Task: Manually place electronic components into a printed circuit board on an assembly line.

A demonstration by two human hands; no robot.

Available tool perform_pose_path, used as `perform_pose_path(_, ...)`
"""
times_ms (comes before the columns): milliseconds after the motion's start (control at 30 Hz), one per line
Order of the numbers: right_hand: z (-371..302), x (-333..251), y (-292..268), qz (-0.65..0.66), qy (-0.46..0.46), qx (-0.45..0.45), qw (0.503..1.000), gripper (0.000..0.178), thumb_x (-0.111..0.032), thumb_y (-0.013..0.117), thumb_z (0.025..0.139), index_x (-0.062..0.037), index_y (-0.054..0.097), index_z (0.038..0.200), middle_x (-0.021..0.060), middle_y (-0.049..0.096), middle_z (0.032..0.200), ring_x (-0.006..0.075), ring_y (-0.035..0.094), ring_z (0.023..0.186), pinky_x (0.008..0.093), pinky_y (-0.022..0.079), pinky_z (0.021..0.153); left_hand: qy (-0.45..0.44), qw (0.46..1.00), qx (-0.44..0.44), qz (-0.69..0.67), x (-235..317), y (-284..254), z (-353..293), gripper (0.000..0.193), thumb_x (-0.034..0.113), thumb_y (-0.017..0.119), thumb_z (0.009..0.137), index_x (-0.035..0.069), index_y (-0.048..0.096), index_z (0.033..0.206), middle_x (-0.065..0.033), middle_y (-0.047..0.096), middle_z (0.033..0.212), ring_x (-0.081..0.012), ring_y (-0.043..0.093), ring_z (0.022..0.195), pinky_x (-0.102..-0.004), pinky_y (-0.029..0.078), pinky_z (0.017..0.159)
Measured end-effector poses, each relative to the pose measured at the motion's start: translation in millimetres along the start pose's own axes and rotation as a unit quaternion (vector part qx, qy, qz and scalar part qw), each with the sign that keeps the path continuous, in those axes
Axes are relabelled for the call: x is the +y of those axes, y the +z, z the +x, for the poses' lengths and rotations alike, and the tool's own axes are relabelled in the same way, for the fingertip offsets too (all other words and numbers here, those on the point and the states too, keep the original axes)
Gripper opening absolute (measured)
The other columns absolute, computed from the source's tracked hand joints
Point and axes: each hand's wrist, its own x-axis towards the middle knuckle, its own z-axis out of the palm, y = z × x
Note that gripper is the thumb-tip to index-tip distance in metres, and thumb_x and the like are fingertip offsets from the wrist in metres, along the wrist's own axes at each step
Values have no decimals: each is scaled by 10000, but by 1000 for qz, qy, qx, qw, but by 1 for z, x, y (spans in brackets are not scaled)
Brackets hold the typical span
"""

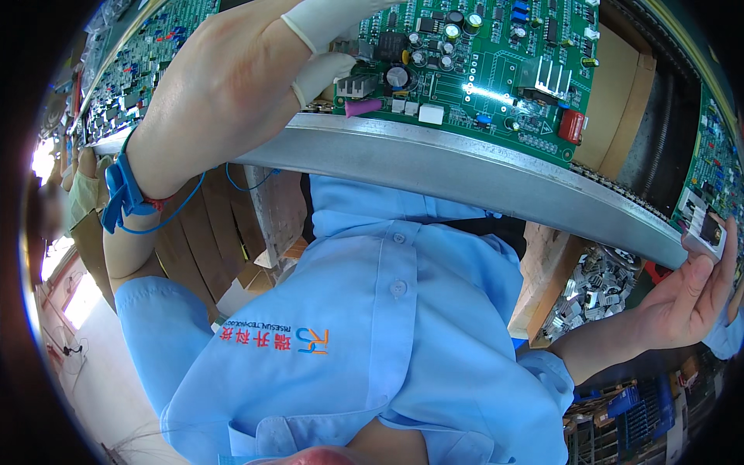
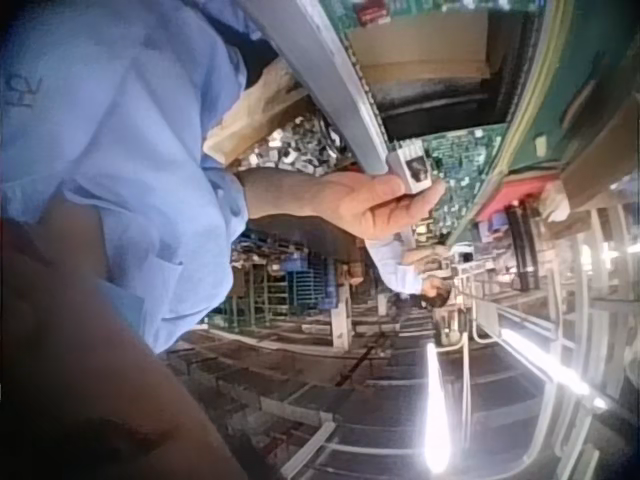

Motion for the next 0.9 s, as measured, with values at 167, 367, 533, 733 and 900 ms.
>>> perform_pose_path(167, 0, -1, 3, -23, -4, 6, 1000, 390, -25, 442, 1010, 135, 448, 1366, 260, 510, 1385, 243, 649, 1026, 397, 523, 946, -61, 994, -83, -19, 0, -2, 11, 639, 33, 529, 934, -89, 243, 1493, -91, 506, 693, -211, 529, 528, -337, 456, 427)
perform_pose_path(367, 2, -1, 5, -18, -10, -1, 1000, 384, -32, 444, 1011, 146, 447, 1351, 276, 495, 1398, 264, 653, 1024, 402, 529, 940, -54, 990, -116, 67, 10, -6, 13, 613, 50, 560, 922, -89, 320, 1468, -80, 507, 678, -197, 520, 523, -321, 448, 424)
perform_pose_path(533, 3, -3, 8, -33, -25, 5, 999, 379, -24, 451, 1005, 148, 455, 1344, 277, 508, 1380, 277, 651, 1045, 398, 530, 943, -27, 998, -63, 14, 0, 2, 8, 658, 43, 593, 883, -92, 320, 1467, -84, 515, 676, -206, 523, 526, -322, 449, 422)
perform_pose_path(733, 14, -56, 80, -47, -79, -109, 990, 339, -26, 563, 920, 125, 556, 1223, 242, 607, 1167, 274, 642, 1030, 330, 545, 880, -52, 986, -151, 48, -9, -14, 29, 683, 70, 649, 861, -56, 350, 1462, -111, 561, 722, -250, 577, 592, -353, 486, 498)
perform_pose_path(900, 28, -82, 157, -96, -184, -225, 952, 318, 99, 680, 748, 33, 684, 1059, 176, 660, 1014, 272, 660, 924, 333, 545, 779, -226, 970, -76, -52, 5, -32, 17, 675, 91, 737, 828, 79, 456, 1442, -121, 648, 871, -285, 647, 710, -355, 526, 609)
